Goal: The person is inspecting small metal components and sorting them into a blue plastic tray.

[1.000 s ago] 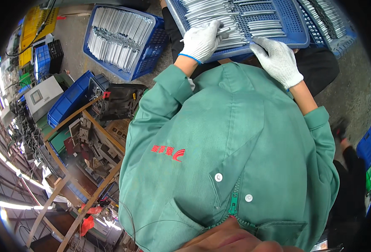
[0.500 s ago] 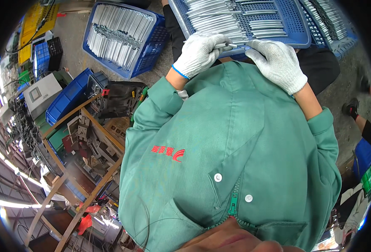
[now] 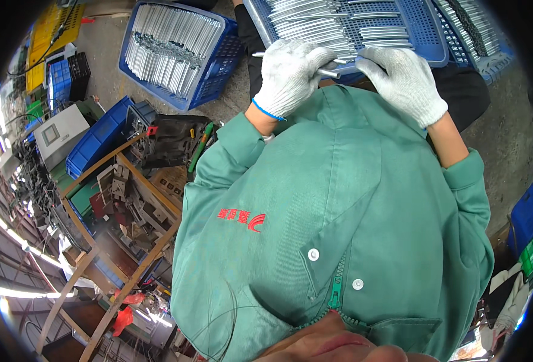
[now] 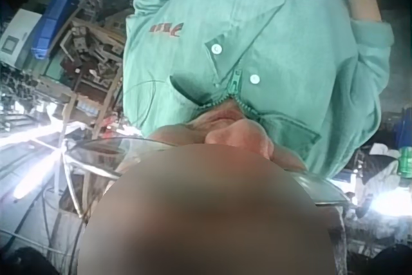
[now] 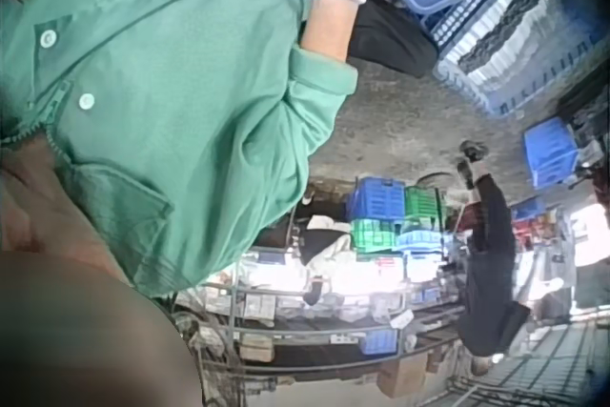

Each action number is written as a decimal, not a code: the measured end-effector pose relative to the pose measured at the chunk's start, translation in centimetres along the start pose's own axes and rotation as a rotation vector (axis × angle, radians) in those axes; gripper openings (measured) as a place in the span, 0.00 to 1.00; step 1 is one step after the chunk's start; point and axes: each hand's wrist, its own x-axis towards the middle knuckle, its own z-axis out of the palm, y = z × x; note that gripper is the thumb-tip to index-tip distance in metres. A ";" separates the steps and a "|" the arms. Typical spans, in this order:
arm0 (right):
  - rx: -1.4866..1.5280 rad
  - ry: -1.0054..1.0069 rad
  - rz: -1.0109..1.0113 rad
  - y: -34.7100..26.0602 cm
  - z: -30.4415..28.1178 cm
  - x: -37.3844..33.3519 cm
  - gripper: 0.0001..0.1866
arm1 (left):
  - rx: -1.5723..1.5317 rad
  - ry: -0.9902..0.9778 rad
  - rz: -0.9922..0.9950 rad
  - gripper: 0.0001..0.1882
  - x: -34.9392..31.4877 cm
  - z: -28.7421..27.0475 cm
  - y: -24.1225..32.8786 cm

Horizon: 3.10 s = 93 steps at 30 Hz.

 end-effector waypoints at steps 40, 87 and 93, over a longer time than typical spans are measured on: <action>0.104 0.099 0.130 2.5 2.0 -1.2 0.19 | 0.202 -0.332 -0.250 0.10 0.5 3.8 -4.0; 0.028 -0.012 -0.021 0.7 1.9 -0.6 0.21 | -0.102 0.057 -0.079 0.11 -0.4 0.3 0.5; 0.320 -0.068 0.081 1.0 0.7 0.7 0.21 | -0.105 0.050 -0.112 0.11 0.3 0.3 0.3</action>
